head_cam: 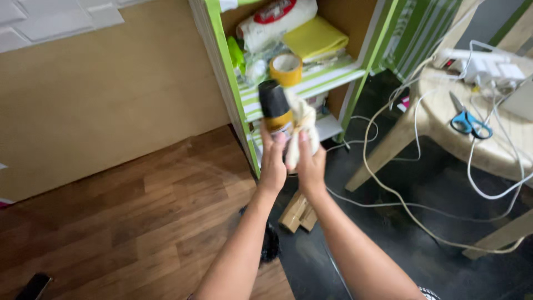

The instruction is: The person uses shears to cut through black plastic wrap and cardboard packaging to unbox a spray canister, then wipes the canister with a cloth and places it on a shelf.

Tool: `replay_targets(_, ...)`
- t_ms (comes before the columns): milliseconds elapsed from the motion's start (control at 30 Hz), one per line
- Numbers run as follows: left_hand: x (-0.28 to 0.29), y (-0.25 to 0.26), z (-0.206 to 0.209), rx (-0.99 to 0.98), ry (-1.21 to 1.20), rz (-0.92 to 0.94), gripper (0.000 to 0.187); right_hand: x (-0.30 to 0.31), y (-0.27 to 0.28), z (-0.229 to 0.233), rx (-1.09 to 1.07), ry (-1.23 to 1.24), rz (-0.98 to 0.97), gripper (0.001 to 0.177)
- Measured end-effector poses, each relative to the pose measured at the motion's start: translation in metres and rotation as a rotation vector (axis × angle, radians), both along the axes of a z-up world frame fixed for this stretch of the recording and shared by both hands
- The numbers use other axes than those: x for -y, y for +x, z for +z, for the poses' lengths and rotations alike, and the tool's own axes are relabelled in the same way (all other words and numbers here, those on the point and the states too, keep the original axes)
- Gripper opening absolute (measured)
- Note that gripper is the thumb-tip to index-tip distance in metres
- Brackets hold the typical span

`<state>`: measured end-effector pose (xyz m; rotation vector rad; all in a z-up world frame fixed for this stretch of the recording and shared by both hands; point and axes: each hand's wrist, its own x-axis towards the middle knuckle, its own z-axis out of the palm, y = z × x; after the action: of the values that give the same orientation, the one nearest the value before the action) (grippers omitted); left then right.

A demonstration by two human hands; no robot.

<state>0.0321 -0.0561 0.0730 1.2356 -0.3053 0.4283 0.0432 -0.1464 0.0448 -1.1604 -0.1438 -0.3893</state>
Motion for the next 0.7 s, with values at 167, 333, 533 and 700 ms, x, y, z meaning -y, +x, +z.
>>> replay_targets(167, -0.002, 0.005, 0.042, 0.174, 0.341, -0.004, 0.07, 0.023, 0.022, 0.065, 0.036, 0.086, -0.074, 0.035)
replay_targets(333, -0.006, 0.013, 0.083, 0.049, 0.219, -0.007, 0.066, 0.036, 0.028, 0.114, 0.195, -0.277, -0.129, 0.033)
replay_targets(533, -0.003, 0.019, 0.123, 0.049, 0.427, 0.366, 0.061, 0.064, 0.032, 0.151, 0.258, -0.492, 0.149, 0.03)
replay_targets(700, 0.003, 0.013, 0.16, -0.075, 0.04, 0.146, 0.053, 0.088, 0.03, 0.169, 0.183, -0.438, 0.484, 0.047)
